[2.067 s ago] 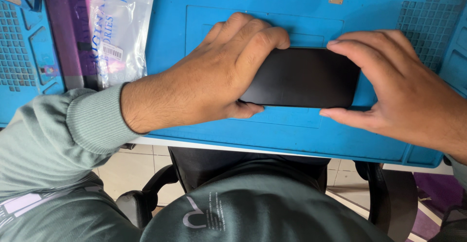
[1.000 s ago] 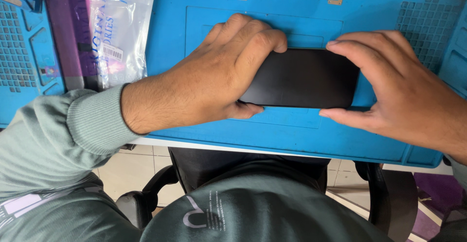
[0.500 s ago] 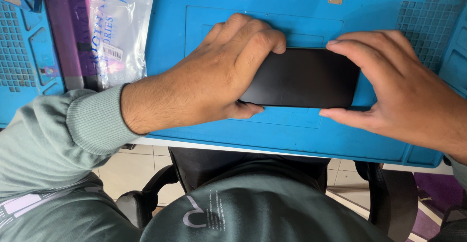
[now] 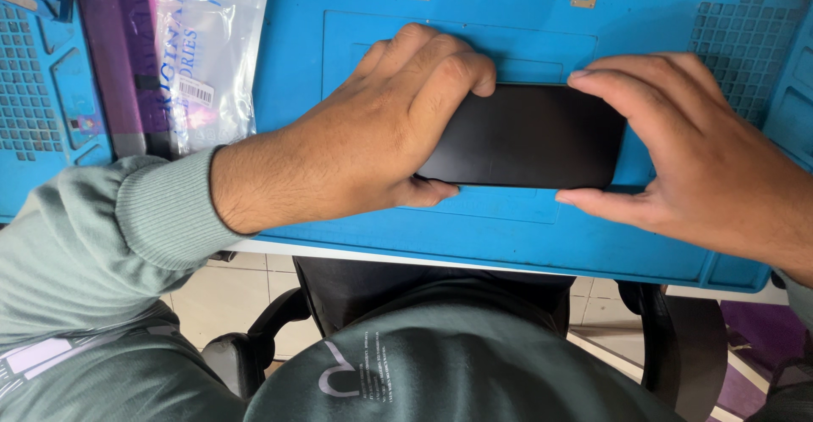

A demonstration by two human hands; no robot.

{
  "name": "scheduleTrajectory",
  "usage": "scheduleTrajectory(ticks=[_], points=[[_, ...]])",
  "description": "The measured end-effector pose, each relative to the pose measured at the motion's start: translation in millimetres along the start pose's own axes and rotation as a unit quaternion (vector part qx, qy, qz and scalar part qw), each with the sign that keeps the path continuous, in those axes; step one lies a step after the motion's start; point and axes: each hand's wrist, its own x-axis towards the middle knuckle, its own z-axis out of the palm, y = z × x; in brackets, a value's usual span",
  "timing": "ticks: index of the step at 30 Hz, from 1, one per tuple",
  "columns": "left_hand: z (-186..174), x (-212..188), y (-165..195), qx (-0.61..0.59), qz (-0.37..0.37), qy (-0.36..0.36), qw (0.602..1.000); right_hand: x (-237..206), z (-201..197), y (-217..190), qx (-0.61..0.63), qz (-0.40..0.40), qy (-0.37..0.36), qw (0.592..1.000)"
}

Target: The person reassembles a disassembled smartphone on a blue work mat. They align and press the display assembly onto the chassis, then use tweezers to adjust internal components and connectors before closing the device.

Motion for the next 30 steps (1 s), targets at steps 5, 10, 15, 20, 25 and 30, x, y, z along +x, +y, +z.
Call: scheduleTrajectory(ticks=[5, 10, 15, 20, 25, 30], points=[[0.7, 0.1, 0.5, -0.002, -0.005, 0.0, 1.0, 0.0, 0.2, -0.3, 0.002, 0.0, -0.002, 1.0], [-0.4, 0.6, 2.6, -0.001, 0.004, 0.011, 1.0, -0.6, -0.3, -0.5, 0.002, 0.004, -0.001, 1.0], [-4.7, 1.4, 3.8, 0.003, 0.022, 0.027, 0.999, -0.8, 0.4, 0.1, -0.002, -0.002, 0.005, 1.0], [-9.8, -2.2, 5.1, -0.01, 0.009, 0.003, 1.0, -1.4, 0.6, 0.6, 0.008, 0.0, 0.001, 1.0], [-9.9, -3.5, 5.9, -0.017, 0.012, 0.007, 1.0, -0.7, -0.2, 1.1, 0.012, -0.005, 0.012, 1.0], [-9.2, -2.8, 6.2, -0.013, 0.012, 0.01, 1.0, -0.7, -1.5, 0.7, 0.022, -0.003, 0.019, 1.0]])
